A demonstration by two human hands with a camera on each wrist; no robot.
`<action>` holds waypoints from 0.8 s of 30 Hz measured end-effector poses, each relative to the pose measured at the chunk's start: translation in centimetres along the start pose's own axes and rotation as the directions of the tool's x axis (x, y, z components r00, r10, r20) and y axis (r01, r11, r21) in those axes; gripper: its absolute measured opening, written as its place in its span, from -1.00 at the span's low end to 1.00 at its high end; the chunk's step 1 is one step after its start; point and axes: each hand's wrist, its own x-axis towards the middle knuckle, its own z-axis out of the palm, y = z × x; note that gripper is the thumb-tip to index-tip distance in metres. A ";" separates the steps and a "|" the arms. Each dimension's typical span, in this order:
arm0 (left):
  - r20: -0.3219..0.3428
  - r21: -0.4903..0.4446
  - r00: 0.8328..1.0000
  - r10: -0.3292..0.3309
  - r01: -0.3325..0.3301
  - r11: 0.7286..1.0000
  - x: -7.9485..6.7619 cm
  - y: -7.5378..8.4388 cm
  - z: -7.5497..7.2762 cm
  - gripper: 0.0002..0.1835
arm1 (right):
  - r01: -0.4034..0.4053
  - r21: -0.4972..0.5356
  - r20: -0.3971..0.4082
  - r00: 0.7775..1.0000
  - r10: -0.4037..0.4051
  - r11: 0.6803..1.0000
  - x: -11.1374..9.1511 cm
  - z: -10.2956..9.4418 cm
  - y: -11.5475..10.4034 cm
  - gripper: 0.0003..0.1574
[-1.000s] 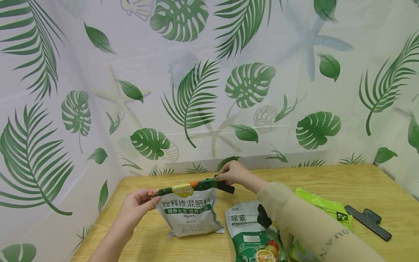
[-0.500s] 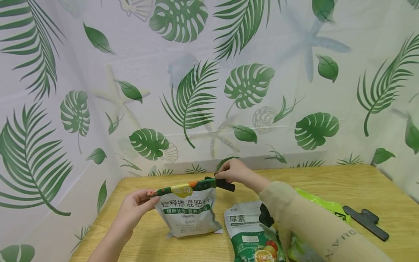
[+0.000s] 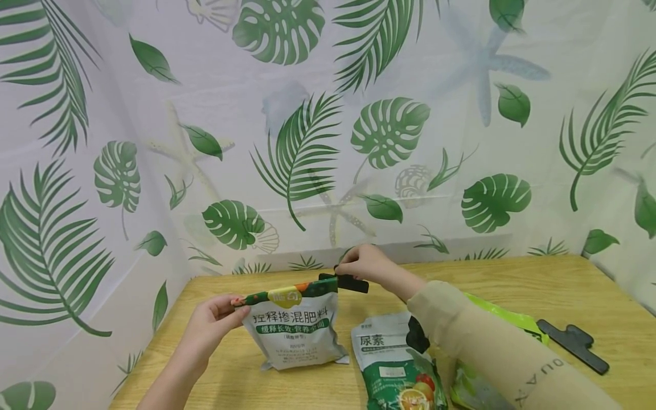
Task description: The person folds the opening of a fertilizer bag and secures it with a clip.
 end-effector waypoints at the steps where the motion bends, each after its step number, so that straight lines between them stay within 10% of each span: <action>1: 0.000 -0.002 1.000 0.001 -0.001 1.000 0.0 0.0 0.0 -0.72 | 0.001 -0.006 -0.002 1.000 -0.001 1.000 0.0 -0.1 -0.1 -0.77; 24: -0.008 -0.004 1.000 -0.002 0.002 1.000 0.0 0.0 0.1 -0.72 | 0.008 0.029 -0.026 1.000 -0.007 1.000 -1.4 -0.9 -2.4 -0.73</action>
